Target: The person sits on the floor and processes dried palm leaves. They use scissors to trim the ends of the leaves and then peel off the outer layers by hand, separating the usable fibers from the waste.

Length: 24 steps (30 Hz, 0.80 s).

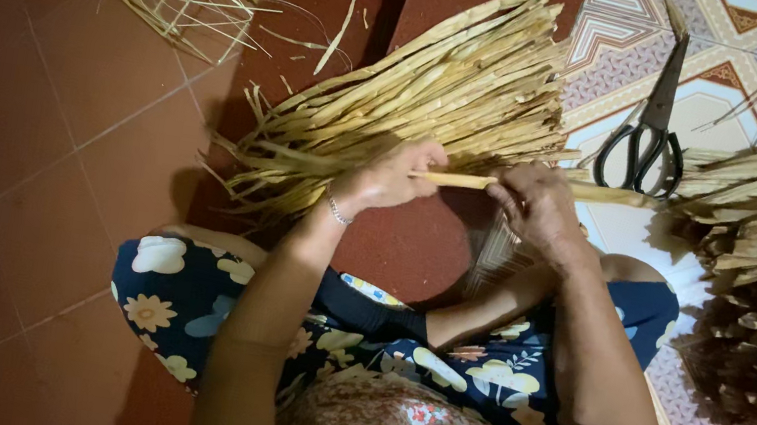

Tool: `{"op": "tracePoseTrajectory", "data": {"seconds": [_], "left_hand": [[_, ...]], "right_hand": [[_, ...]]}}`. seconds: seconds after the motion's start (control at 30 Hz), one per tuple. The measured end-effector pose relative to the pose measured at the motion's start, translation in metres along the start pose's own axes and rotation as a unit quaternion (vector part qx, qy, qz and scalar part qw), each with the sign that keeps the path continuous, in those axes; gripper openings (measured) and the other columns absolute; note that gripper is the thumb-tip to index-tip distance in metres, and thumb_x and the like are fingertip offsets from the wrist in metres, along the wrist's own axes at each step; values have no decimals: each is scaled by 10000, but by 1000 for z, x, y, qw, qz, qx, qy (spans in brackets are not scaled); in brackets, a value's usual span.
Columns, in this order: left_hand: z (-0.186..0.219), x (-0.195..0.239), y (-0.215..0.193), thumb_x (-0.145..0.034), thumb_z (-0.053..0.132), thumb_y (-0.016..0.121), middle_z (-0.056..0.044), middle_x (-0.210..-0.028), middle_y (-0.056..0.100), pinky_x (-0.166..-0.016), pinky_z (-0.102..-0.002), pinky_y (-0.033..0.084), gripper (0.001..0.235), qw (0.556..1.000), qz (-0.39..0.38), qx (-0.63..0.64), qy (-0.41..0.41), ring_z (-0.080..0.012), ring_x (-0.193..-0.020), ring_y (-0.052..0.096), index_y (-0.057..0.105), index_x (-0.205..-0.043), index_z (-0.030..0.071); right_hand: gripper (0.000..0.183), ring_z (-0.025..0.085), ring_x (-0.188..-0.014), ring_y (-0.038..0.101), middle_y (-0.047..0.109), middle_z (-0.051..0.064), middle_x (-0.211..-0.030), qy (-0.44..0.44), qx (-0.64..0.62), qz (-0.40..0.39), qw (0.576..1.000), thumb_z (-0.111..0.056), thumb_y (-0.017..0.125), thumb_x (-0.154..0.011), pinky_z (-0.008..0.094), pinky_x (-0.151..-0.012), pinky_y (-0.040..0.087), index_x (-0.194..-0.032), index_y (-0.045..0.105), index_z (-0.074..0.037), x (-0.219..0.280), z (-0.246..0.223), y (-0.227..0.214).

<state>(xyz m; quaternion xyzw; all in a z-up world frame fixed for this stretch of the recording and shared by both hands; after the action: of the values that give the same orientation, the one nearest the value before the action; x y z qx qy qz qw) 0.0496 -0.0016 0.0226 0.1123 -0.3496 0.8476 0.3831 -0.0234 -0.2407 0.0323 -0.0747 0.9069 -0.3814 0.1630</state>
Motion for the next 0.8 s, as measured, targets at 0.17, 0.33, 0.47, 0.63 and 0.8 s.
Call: {"op": "tracePoseTrajectory", "data": {"seconds": [0.17,0.33,0.47,0.63,0.8], "left_hand": [[7,9,-3,-960,160,708,-70,-826,744,-759,-375,515,172,972,174,-96,121,-187,-732,670,635,-1106,108],[17,12,-1,-894,127,724,-62,-798,737,-803,-427,434,39,893,313,-242,214,-241,-791,617,715,-932,123],[12,7,6,-951,75,659,-95,-883,713,-794,-393,444,44,868,336,-285,228,-230,-857,610,698,-934,84],[-15,-9,40,-1053,126,611,-81,-745,622,-611,-326,436,169,994,92,47,32,-166,-656,556,680,-921,45],[-18,-17,52,-999,116,654,-23,-817,644,-603,-258,488,97,900,0,436,24,-94,-687,582,667,-1017,22]], "right_hand": [[157,396,-767,647,658,191,-841,48,21,-18,998,-163,703,-992,507,-692,525,-938,654,-24,4,8,13],[123,427,-747,661,680,198,-846,30,12,-10,999,-147,676,-962,524,-648,514,-1019,655,-39,6,5,20],[136,395,-691,654,662,187,-757,57,52,-26,997,-179,683,-986,492,-630,530,-938,671,-52,5,9,23],[90,347,-634,662,655,162,-715,66,59,81,993,-166,709,-936,448,-582,547,-944,724,-78,7,10,16],[46,330,-646,670,683,137,-774,31,64,78,994,-113,708,-926,433,-584,545,-959,721,-84,2,0,13]]}}
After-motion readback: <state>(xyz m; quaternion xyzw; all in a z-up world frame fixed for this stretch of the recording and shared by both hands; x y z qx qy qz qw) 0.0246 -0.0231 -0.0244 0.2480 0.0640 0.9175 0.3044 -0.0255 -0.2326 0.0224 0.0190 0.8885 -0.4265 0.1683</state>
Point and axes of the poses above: each hand's wrist, its own x-axis away from the middle knuckle, its own y-axis out of the palm, z = x × y, the point moved 2 cm from there along -x, towards the middle knuckle
